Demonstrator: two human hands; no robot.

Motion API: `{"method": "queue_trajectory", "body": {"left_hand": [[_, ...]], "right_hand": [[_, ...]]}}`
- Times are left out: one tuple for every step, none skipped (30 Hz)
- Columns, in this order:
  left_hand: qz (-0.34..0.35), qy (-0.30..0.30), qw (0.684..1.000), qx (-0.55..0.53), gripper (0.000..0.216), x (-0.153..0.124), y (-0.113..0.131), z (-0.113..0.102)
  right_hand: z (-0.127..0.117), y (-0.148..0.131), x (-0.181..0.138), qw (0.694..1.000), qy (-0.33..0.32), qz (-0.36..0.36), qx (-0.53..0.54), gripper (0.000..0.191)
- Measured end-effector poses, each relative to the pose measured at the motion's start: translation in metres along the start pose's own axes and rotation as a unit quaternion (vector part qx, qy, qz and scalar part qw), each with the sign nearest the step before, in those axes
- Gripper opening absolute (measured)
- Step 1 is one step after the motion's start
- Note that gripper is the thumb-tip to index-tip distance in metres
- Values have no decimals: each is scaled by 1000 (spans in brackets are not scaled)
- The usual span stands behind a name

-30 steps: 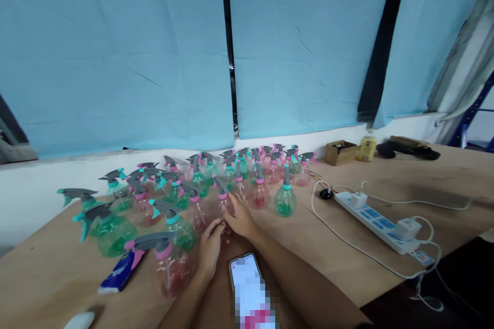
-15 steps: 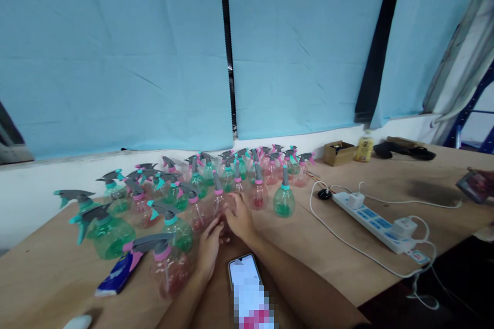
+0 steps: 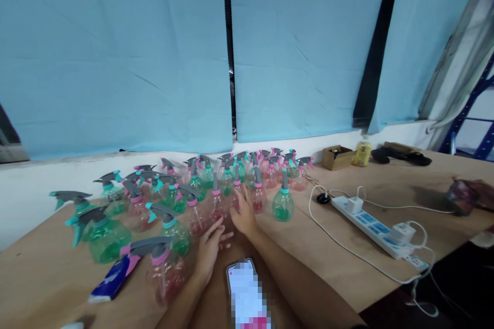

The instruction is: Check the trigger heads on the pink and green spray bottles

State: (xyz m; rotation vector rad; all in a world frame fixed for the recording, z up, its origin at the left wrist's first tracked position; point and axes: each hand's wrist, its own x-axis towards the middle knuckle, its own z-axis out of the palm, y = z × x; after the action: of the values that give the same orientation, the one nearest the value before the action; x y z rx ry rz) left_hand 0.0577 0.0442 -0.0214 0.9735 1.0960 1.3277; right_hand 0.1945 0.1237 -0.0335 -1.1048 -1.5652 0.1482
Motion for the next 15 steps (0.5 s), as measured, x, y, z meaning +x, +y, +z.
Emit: {"method": "queue_trajectory", "body": {"left_hand": [[-1, 0, 1000, 3, 35, 0, -1, 0], [0, -2, 1000, 6, 36, 1, -1, 0], [2, -4, 1000, 7, 35, 1, -1, 0], [4, -6, 1000, 9, 35, 0, -1, 0], [6, -9, 1000, 11, 34, 0, -1, 0], [9, -10, 1000, 12, 34, -1, -1, 0], [10, -12, 1000, 13, 34, -1, -1, 0], [11, -14, 1000, 12, 34, -1, 0, 0], [12, -15, 1000, 10, 34, -2, 0, 0], [13, -17, 1000, 6, 34, -2, 0, 0], [13, -19, 1000, 2, 34, -2, 0, 0], [13, -21, 1000, -2, 34, -2, 1, 0], [12, -22, 1000, -5, 35, -2, 1, 0], [11, -21, 1000, -5, 35, -2, 1, 0], [10, -19, 1000, -4, 36, -2, 1, 1]], "right_hand": [[1, 1, 2, 1000, -6, -2, -1, 67], [2, 2, 5, 1000, -9, -2, -3, 68], [3, 3, 8, 1000, -11, -1, -5, 69], [4, 4, 11, 1000, -11, 3, -6, 69], [4, 5, 13, 1000, -10, 7, -8, 69], [5, 6, 16, 1000, -9, 9, -8, 68], [4, 6, 18, 1000, -8, 9, -8, 66], [4, 7, 20, 1000, -7, 6, -7, 64], [3, 7, 21, 1000, -5, 2, -4, 61], [1, 6, 21, 1000, -3, -2, 0, 59], [-1, 4, 21, 1000, 0, -7, 3, 57], [-3, 2, 21, 1000, 4, -11, 5, 55], [-5, -1, 20, 1000, 9, -16, 7, 53], [-7, -4, 18, 1000, 13, -20, 8, 50], [-9, -7, 17, 1000, 18, -23, 10, 47]]}}
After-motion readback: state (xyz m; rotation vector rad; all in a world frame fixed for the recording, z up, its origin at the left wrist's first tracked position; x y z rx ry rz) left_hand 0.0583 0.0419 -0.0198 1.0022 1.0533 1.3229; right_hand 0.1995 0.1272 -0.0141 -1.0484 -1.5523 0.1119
